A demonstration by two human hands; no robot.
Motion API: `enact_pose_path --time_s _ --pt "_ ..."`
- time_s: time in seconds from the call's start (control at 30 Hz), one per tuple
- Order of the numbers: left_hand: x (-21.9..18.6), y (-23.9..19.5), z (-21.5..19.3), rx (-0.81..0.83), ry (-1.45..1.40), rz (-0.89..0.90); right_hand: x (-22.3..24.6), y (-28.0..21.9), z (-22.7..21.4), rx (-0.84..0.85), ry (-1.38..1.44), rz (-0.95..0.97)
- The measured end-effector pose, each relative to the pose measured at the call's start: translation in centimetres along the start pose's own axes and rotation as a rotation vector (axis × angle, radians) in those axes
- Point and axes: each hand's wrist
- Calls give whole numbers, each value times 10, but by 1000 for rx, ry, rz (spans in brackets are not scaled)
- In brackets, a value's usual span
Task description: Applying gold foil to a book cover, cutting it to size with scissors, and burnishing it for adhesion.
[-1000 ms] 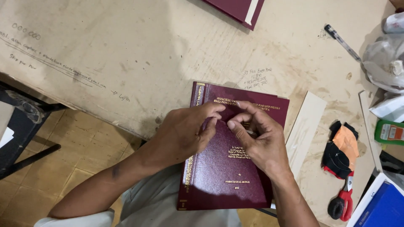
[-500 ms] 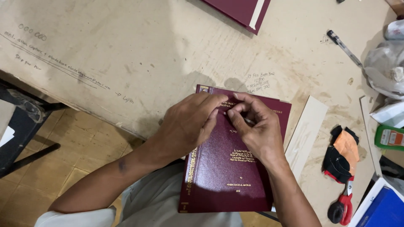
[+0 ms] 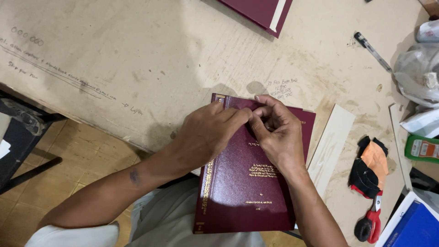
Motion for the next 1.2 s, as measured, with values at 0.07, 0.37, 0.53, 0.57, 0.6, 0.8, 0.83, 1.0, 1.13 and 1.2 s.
enact_pose_path --time_s 0.07,0.37,0.53,0.57,0.6,0.8,0.83,1.0,1.13,1.2 --pt "-1 -1 0 -19 25 32 0 0 0 -1 4 5" --pt "-24 -22 20 -223 436 41 0 0 0 -30 -5 2" --pt "-42 -31 17 -90 493 -51 1 -2 1 -18 -31 99" --pt "-43 -33 18 -31 502 -56 0 -2 1 -24 -28 91" --pt "-43 -34 19 26 514 -58 -1 -2 1 -32 -24 80" --pt "-39 -30 12 -53 509 -56 1 -3 1 -34 28 93" --pt "-38 -29 12 -54 508 -54 1 -3 1 -36 28 93" --pt "-32 -24 11 -37 646 -1 0 -2 0 -46 46 121" --pt "-22 -26 18 150 648 60 -3 -3 0 -52 54 113" --pt "-17 -26 17 70 701 55 -2 -3 0 -58 46 104"
Point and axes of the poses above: each hand's wrist, its own y-axis towards the middle knuckle, its own z-axis out of the palm, x = y × z, and after that the axes turned 2 degrees about y, right-handed
